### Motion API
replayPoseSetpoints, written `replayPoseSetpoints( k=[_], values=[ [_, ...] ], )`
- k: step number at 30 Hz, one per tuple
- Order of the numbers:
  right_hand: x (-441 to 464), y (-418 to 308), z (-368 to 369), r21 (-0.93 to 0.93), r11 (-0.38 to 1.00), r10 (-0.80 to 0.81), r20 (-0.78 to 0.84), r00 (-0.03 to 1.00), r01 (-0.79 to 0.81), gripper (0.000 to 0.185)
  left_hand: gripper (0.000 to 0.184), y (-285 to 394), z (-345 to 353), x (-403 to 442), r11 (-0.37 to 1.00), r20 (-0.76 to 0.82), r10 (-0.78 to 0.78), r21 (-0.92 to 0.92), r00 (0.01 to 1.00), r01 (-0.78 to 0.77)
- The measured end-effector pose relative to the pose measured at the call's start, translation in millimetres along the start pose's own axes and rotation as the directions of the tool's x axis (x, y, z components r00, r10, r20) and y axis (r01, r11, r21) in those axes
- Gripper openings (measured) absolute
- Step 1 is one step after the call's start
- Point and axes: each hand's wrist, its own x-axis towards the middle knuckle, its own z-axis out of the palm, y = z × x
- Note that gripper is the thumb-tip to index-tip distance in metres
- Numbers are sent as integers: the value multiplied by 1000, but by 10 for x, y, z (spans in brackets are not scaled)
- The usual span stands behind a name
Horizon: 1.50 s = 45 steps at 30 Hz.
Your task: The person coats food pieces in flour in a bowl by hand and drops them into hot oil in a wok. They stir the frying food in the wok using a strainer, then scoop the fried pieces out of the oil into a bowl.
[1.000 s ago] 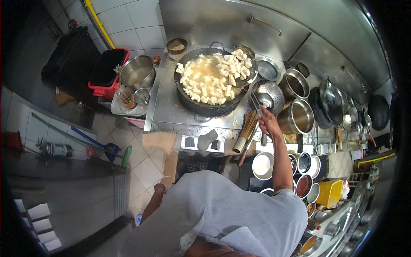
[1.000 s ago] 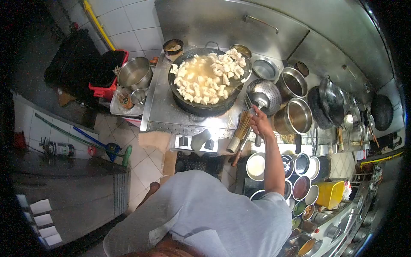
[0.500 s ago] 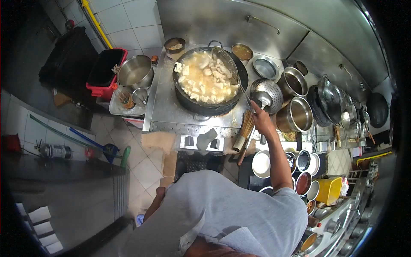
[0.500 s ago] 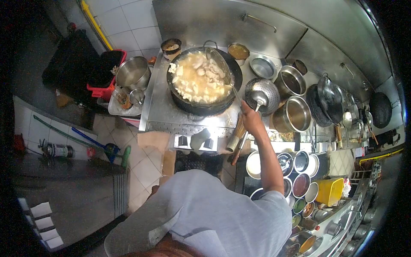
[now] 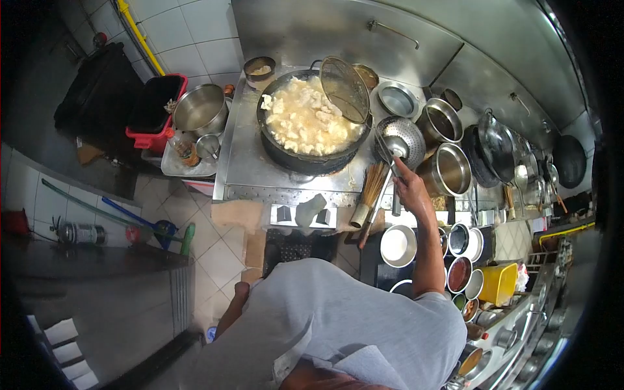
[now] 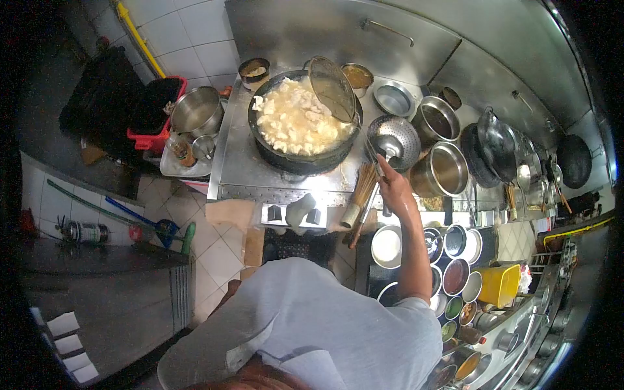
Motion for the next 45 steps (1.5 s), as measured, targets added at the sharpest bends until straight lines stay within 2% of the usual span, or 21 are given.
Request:
replayPoseSetpoints(
  k=[1,3,5,7,9,10,12,16,18,23,26,28,30,31,32,39,41,42,45],
  values=[
    [-5,5,5,-1,1000,9,7,1000,-9,53,7,2,-20,12,999,46,1,47,999,-3],
    [-15,64,56,-53,984,-176,-74,982,172,53,8,31,-61,55,999,103,-40,34,994,36],
    [-60,51,55,-44,986,-164,-55,985,162,53,9,40,-91,18,996,161,-84,22,983,82],
    [-110,-119,-39,-39,989,-146,-38,989,145,54,12,32,-94,-17,999,75,8,51,997,-12],
    [-172,-385,-176,63,978,188,124,974,-197,56,12,30,-47,-34,999,39,23,44,999,-25],
    [-172,-342,-142,63,978,190,124,974,-199,56,13,31,-4,-43,999,27,16,30,1000,-17],
    [-156,-209,-36,-47,997,-56,-34,998,54,56,13,50,61,-60,1000,10,-4,7,1000,4],
    [-61,-258,34,-75,997,-11,-60,998,7,57,15,115,52,-90,999,-35,-31,-15,999,31],
    [-24,-310,81,-69,995,73,-23,997,-74,58,16,177,-51,-92,999,-62,-44,-15,997,43],
    [-2,-311,369,-68,998,-20,-35,999,17,59,17,230,-45,-76,997,-150,-69,-31,986,65],
    [105,-453,518,-192,974,130,48,990,-119,56,15,235,-90,-62,996,-145,-78,-54,986,71],
    [271,-339,634,-155,984,95,12,995,-92,57,12,269,-205,-120,996,-243,-31,-84,970,10],
    [388,-324,690,-116,992,48,-27,999,-50,57,11,97,72,-52,997,22,-62,-44,998,63],
    [414,-338,698,-96,995,30,-38,999,-33,58,10,85,-31,-71,997,154,-76,-15,985,80],
    [429,-347,700,-77,997,15,-50,999,-19,58,10,109,-100,-109,996,189,-89,-12,978,93],
    [786,-462,807,-82,997,-21,-119,993,11,61,13,81,-50,-102,996,167,-82,-5,983,84],
    [962,-296,958,-185,980,-90,-72,993,76,61,14,78,-54,-82,996,171,-83,-8,982,86],
    [968,-348,937,-212,977,-37,-40,999,27,60,15,72,-57,-75,996,174,-83,-6,981,85],
    [790,-466,777,-293,956,-19,-40,999,7,60,16,68,-87,-57,995,182,-96,-5,979,99]
  ],
)
